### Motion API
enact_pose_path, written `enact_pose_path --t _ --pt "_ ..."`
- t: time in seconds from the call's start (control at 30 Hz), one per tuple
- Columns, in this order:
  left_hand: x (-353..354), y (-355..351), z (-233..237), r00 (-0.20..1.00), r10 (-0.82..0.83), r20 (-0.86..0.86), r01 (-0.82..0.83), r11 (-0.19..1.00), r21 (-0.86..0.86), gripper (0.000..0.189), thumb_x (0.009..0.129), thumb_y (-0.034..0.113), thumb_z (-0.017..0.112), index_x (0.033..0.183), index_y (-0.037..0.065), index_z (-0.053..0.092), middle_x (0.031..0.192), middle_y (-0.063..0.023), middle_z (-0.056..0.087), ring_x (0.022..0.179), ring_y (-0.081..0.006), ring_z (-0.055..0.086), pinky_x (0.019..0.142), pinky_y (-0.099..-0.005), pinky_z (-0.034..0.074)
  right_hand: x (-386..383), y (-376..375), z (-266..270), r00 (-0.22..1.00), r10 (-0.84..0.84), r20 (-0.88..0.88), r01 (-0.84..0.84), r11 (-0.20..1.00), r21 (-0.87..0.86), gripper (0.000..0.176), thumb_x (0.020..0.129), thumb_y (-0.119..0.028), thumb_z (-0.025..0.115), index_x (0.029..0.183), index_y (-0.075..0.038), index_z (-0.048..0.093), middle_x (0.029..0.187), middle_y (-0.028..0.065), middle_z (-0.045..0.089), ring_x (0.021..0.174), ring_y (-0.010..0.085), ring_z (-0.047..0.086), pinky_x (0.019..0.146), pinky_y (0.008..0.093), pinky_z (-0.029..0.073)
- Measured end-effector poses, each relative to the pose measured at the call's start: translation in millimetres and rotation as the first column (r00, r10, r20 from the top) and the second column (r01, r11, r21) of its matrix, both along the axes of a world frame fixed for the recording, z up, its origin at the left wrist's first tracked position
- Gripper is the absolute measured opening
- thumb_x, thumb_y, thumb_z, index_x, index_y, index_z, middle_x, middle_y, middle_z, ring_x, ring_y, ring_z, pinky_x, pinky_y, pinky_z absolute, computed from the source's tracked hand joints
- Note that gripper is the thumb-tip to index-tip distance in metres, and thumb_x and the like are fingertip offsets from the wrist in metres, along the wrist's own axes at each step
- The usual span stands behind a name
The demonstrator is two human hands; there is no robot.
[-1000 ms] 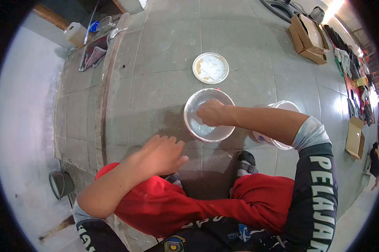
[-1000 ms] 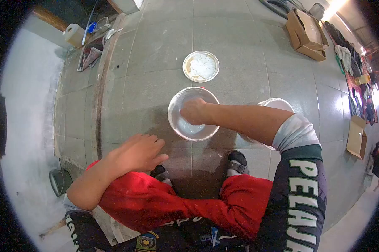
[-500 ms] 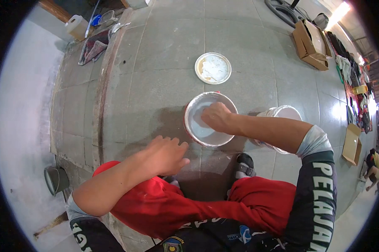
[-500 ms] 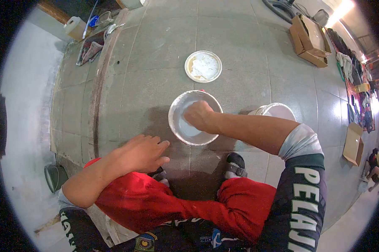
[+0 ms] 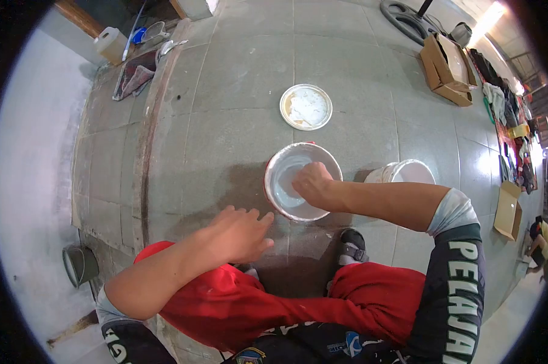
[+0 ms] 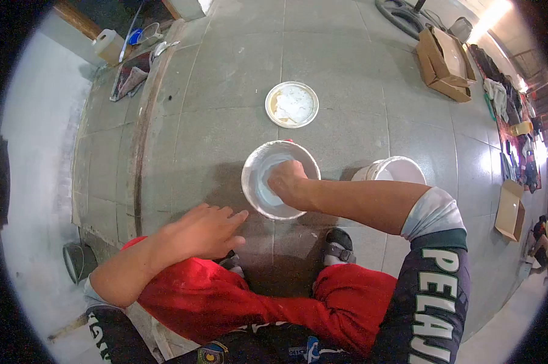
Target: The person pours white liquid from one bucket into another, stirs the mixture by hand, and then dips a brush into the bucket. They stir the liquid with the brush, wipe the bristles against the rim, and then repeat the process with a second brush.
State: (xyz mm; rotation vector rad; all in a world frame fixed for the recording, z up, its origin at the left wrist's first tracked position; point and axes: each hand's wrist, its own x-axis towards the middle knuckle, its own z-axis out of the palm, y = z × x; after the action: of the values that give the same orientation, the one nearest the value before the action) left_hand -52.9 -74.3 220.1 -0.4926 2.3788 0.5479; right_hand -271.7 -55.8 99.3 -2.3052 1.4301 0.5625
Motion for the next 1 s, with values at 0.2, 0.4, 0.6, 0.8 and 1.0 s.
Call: enact_pose_path --t 0.2,0.4,0.6,0.8,1.0 --pt "3 -2 2 1.0 -0.016 -0.019 0.016 1.0 0.008 0.058 0.098 0.04 0.054 0.141 0.001 0.049 0.111 -0.0206 0.065 0.104 -0.038 0.064 0.09 -0.049 0.049 -4 8 7 0.982 -0.028 0.185 0.028 1.0 0.004 0.013 0.081 -0.011 0.063 0.084 -0.004 0.074 0.088 0.0171 0.073 0.087 0.0322 0.073 0.071 0.0442 0.058" --pt "15 0 25 0.995 0.034 -0.089 -0.031 0.999 0.035 0.061 0.098 0.041 0.055 0.142 -0.001 0.046 0.119 -0.0233 0.062 0.11 -0.0398 0.062 0.096 -0.0493 0.047 -20 14 65 0.932 -0.016 0.363 0.001 0.999 0.04 0.021 0.088 -0.018 0.059 0.085 -0.001 0.071 0.084 0.0216 0.071 0.083 0.0393 0.071 0.073 0.0492 0.056" --pt "60 22 81 0.923 0.341 -0.176 -0.325 0.939 0.114 0.059 0.097 0.034 0.059 0.141 -0.003 0.047 0.121 -0.0238 0.062 0.108 -0.0406 0.062 0.098 -0.0489 0.046 -116 -81 69 0.804 -0.505 0.314 0.568 0.809 -0.153 0.019 0.089 -0.019 0.059 0.091 -0.002 0.067 0.092 0.021 0.07 0.089 0.0418 0.068 0.079 0.0524 0.053" --pt "124 70 90 0.7 0.656 0.283 -0.676 0.736 -0.034 0.063 0.098 0.038 0.058 0.145 -0.001 0.044 0.129 -0.0262 0.059 0.118 -0.042 0.058 0.103 -0.0488 0.044 -199 -135 -83 0.604 -0.78 0.162 0.788 0.615 0.023 0.04 0.086 -0.023 0.064 0.113 0.006 0.067 0.119 0.0272 0.067 0.115 0.0395 0.064 0.097 0.0463 0.051" --pt "148 105 91 0.536 0.754 0.38 -0.82 0.571 0.023 0.054 0.103 0.034 0.051 0.143 -0.002 0.046 0.136 -0.0298 0.055 0.123 -0.0463 0.053 0.103 -0.0483 0.045 -187 -156 -133 0.388 -0.901 0.194 0.899 0.416 0.136 0.041 0.083 -0.022 0.066 0.112 0.008 0.068 0.122 0.0297 0.064 0.117 0.0406 0.063 0.099 0.0459 0.051"
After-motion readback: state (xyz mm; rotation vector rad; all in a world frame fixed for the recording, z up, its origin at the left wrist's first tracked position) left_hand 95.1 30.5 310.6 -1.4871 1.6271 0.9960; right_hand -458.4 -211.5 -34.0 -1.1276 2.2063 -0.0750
